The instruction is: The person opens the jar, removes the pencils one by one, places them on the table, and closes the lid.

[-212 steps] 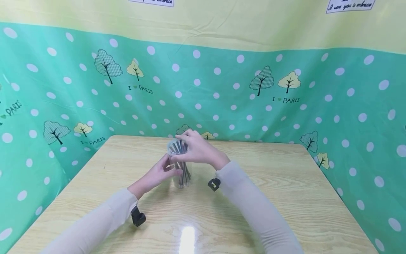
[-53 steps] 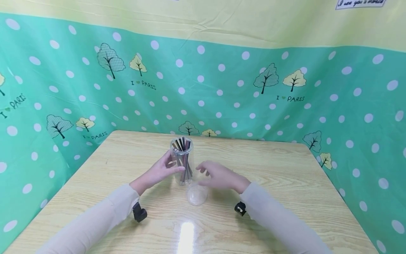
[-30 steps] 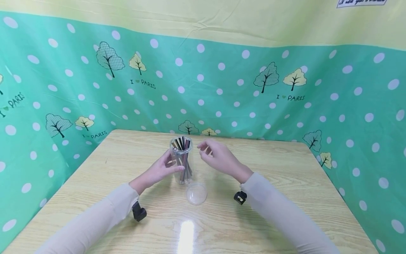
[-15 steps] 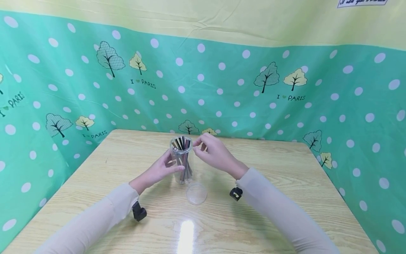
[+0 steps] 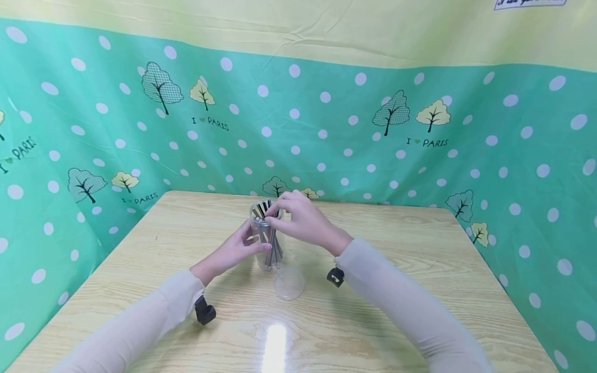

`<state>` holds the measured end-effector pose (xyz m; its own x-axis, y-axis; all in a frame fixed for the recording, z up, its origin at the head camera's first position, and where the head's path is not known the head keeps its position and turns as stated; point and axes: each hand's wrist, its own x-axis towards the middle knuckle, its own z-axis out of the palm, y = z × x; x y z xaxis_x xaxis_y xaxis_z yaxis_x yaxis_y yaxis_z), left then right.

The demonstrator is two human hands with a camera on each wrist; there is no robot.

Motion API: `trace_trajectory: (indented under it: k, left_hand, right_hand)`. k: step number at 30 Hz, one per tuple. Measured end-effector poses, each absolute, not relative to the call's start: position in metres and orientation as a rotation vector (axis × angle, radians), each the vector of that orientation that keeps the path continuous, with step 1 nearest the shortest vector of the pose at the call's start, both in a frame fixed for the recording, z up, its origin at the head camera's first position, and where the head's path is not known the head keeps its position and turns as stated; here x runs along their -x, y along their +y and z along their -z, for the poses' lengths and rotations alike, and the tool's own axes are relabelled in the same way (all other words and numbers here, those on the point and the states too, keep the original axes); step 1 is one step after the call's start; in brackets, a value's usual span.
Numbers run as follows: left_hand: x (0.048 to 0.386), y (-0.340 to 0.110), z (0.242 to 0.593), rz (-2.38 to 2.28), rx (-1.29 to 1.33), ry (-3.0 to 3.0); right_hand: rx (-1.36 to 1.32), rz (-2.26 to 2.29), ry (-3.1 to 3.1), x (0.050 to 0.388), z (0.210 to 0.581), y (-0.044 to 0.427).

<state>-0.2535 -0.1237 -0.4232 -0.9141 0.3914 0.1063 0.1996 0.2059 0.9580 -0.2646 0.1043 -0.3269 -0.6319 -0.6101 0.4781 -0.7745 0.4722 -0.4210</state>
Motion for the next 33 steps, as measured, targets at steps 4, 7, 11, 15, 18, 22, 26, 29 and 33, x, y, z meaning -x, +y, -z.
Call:
trace_trajectory:
  k: [4, 7, 11, 15, 18, 22, 26, 29, 33]
  left_hand:
    - [0.254, -0.124, 0.424, -1.790, -0.573, 2.306]
    - [0.254, -0.124, 0.424, -1.788, -0.567, 2.302]
    - [0.255, -0.124, 0.425, -1.791, -0.567, 2.291]
    - [0.254, -0.124, 0.424, -1.791, -0.549, 2.279]
    - [0.254, -0.124, 0.424, -1.783, -0.540, 2.280]
    - [0.255, -0.124, 0.424, -1.781, -0.557, 2.289]
    - [0.255, -0.124, 0.425, -1.784, -0.569, 2.293]
    - [0.256, -0.124, 0.425, -1.786, -0.568, 2.293]
    - [0.256, -0.124, 0.425, -1.786, -0.570, 2.291]
  right_hand:
    - [-1.210, -0.865, -2.466, 0.266, 0.327, 0.099]
    - [-1.219, -0.847, -2.457, 0.267, 0.328, 0.096]
    - [-1.213, -0.827, -2.466, 0.267, 0.328, 0.094]
    - [-1.208, -0.792, -2.479, 0.267, 0.328, 0.092]
    - [-1.200, -0.764, -2.491, 0.267, 0.327, 0.091]
    - [-1.177, -0.756, -2.514, 0.265, 0.326, 0.090]
    - [-1.156, -0.767, -2.529, 0.264, 0.325, 0.090]
    - [-1.154, -0.783, -2.530, 0.265, 0.325, 0.090]
    - [-1.144, -0.818, -2.533, 0.265, 0.325, 0.089]
